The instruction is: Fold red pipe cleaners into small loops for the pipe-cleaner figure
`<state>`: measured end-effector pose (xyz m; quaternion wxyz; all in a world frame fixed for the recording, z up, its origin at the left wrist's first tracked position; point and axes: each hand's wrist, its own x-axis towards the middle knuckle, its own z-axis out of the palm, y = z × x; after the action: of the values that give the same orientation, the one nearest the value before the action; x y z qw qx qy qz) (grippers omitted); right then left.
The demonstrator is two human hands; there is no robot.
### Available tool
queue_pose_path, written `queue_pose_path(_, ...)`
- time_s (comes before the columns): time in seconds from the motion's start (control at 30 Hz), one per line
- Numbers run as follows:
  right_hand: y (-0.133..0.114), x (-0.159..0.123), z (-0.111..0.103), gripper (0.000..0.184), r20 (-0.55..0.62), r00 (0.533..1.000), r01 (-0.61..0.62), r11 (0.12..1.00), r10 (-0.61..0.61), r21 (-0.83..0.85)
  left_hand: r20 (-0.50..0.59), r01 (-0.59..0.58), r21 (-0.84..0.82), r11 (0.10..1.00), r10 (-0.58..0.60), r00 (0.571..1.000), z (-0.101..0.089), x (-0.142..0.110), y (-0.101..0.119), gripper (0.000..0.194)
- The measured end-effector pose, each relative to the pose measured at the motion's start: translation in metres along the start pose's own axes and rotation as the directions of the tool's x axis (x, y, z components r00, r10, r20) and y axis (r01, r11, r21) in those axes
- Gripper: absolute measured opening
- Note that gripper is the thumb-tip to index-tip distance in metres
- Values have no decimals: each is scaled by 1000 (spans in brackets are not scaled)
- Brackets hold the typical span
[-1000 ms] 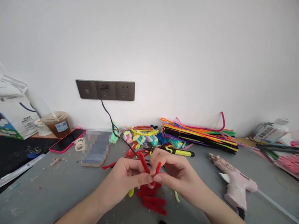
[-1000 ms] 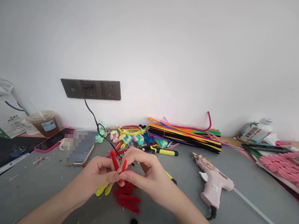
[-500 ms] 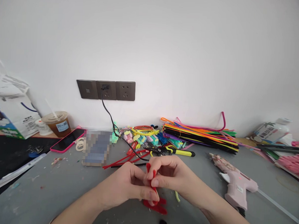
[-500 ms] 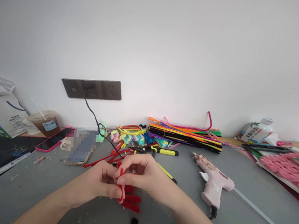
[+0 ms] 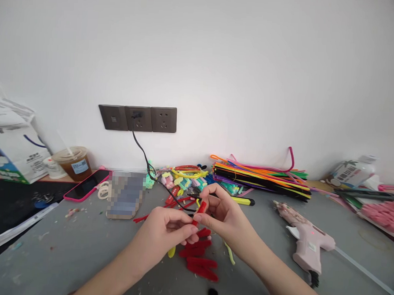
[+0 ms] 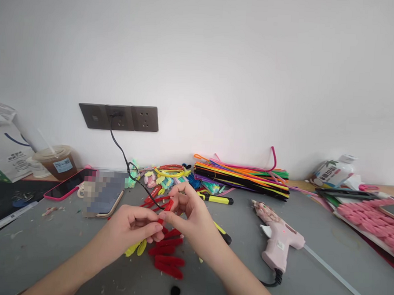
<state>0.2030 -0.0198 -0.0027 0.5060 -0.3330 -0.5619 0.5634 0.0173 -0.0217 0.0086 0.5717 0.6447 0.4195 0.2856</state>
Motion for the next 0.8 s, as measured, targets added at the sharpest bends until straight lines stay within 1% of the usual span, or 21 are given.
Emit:
queue_pose_path(0.1,-1,2,-2,27,-14,1000,-6,997,5,-73,-36,-7,41,999,8,999,-3,1,0,24)
queue_pose_path(0.17,-2,3,-4,24,-13,999,-33,995,32,-94,-51,-4,61,998,7,999,-4,1,1,25)
queue_pose_path(0.3,-5,4,-6,27,-25,996,-89,992,87,-87,-61,-13,127,992,21,998,-4,-1,4,25)
queue_pose_path(0.43,-3,5,-9,30,-38,993,-119,988,116,-101,-95,-46,189,981,65,993,-5,0,6,24)
queue_pose_path(0.5,-3,5,-12,31,-45,994,-103,983,97,-153,-119,-70,234,970,100,988,-6,1,7,25)
queue_pose_path(0.53,-3,6,-13,31,-56,996,-84,975,74,-206,-136,-88,260,962,126,983,-7,2,6,25)
queue_pose_path(0.6,-6,5,-15,29,-62,998,-34,939,13,-342,-168,-124,315,941,184,968,-10,4,5,25)
queue_pose_path(0.67,-10,4,-15,29,-33,999,14,888,-34,-460,-187,-153,377,914,237,953,-11,4,4,24)
queue_pose_path(0.73,-13,3,-14,32,13,999,41,859,-39,-510,-190,-175,437,882,280,941,-12,4,3,23)
queue_pose_path(0.8,-15,3,-14,34,35,999,38,856,-24,-516,-184,-195,487,851,318,930,-11,4,3,23)
